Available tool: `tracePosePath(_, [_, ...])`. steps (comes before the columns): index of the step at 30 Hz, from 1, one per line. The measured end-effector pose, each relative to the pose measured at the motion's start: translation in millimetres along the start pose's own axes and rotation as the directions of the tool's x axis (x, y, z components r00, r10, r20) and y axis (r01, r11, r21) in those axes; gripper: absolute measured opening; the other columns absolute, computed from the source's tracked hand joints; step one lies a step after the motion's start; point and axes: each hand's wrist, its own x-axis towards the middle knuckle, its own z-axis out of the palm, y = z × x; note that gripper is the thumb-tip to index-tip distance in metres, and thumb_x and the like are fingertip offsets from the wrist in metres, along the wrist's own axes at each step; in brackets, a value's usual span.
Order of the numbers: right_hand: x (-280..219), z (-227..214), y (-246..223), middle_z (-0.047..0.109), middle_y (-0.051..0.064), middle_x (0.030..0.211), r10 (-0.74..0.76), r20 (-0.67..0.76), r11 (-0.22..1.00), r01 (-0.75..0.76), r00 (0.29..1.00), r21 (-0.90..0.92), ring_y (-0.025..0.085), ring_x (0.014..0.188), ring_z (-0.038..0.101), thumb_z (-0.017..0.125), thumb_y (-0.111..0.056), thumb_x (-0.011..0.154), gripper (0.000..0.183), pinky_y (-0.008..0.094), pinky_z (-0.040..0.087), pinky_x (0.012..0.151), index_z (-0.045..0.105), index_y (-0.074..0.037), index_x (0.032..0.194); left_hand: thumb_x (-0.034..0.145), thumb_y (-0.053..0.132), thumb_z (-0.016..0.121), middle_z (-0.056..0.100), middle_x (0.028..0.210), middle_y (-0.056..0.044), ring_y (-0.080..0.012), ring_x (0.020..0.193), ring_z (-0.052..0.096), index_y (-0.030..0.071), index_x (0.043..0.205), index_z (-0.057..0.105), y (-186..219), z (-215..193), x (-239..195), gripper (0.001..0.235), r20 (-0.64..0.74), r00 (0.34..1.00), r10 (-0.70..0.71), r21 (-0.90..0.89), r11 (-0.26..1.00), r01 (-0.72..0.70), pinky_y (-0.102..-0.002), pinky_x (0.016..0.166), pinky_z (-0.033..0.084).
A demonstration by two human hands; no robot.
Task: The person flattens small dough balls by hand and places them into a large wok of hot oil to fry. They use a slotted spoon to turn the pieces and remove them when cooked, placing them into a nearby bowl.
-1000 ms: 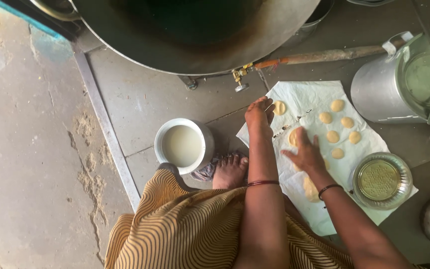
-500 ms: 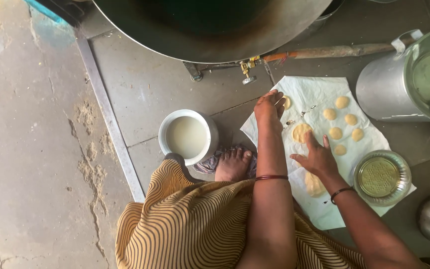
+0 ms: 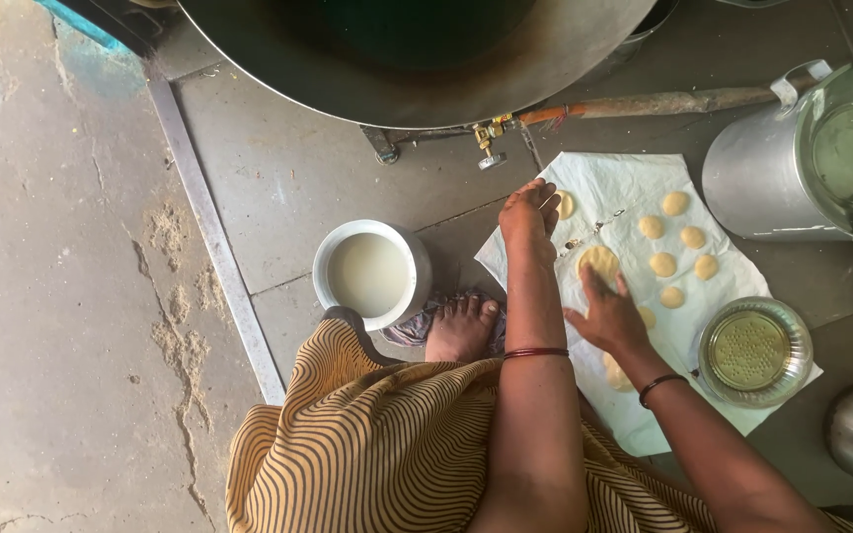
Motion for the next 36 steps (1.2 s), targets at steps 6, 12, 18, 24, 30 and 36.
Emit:
tracePosePath(6, [5,-6,-7,0.053,0.022,0.148,0.004,-0.002,1.000,-0.004,1.000,-0.006,0.029,0.136,0.053,0.063,-0.052,0.090,0.087,0.050,0.022,0.127,0.034,0.001,0.153,0.101,0.022,0.053,0.075,0.104,-0.004,-0.0169,0.091,0.070,0.010,0.111,0.068,-1,-5,-1,0.021,-0.023,1.000,0.009,0.006,1.000,-0.009,-0.028,0.073,0.049])
tracePosePath(12, [22,-14,-7,0.053,0.024,0.145,0.019,-0.004,1.000,-0.019,1.000,0.017,0.032,0.138,0.052,0.064,-0.055,0.090,0.094,0.049,0.023,0.128,0.030,0.002,0.156,0.101,0.021,0.053,0.075,0.104,-0.004,-0.0173,0.090,0.070,0.011,0.110,0.068,5,-10,6,0.020,-0.032,0.999,0.014,0.016,1.000,-0.013,-0.028,0.072,0.050])
tracePosePath(18, [27,0,27,0.046,0.025,0.156,0.113,-0.124,0.976,-0.086,0.986,0.201,0.036,0.142,0.046,0.063,-0.051,0.091,0.094,0.053,0.020,0.127,0.026,0.003,0.159,0.101,0.022,0.052,0.075,0.104,-0.005,-0.0175,0.092,0.071,0.011,0.112,0.069,5,-15,11,0.022,-0.032,0.999,0.030,0.026,0.999,-0.029,-0.029,0.074,0.050])
tracePosePath(24, [42,36,46,0.039,0.040,0.151,0.284,-0.354,0.959,-0.258,0.891,0.120,0.051,0.140,0.041,0.070,-0.047,0.092,0.100,0.054,0.022,0.114,0.021,0.013,0.155,0.100,0.023,0.052,0.075,0.105,-0.004,-0.0184,0.092,0.071,0.012,0.112,0.068,13,-22,20,0.022,-0.058,0.998,0.014,0.046,0.999,-0.012,-0.029,0.074,0.050])
tracePosePath(30, [77,27,68,0.059,0.021,0.149,0.577,-0.193,0.694,-0.352,0.793,0.628,0.034,0.119,0.070,0.058,-0.030,0.104,0.051,0.040,0.054,0.099,0.052,-0.010,0.150,0.101,0.023,0.053,0.075,0.105,-0.003,-0.0189,0.093,0.070,0.012,0.112,0.069,18,-28,30,0.022,-0.063,0.998,0.020,0.049,0.999,-0.017,-0.031,0.077,0.050])
tracePosePath(36, [82,13,110,0.068,0.024,0.104,0.423,-0.567,0.855,-0.518,0.706,-0.007,0.041,0.092,0.066,0.082,-0.023,0.080,0.044,0.046,0.054,0.081,0.068,-0.004,0.117,0.102,0.024,0.052,0.075,0.103,-0.002,-0.0184,0.093,0.071,0.014,0.110,0.069,23,-40,38,0.022,-0.094,0.995,0.018,0.068,0.998,-0.012,-0.031,0.079,0.050])
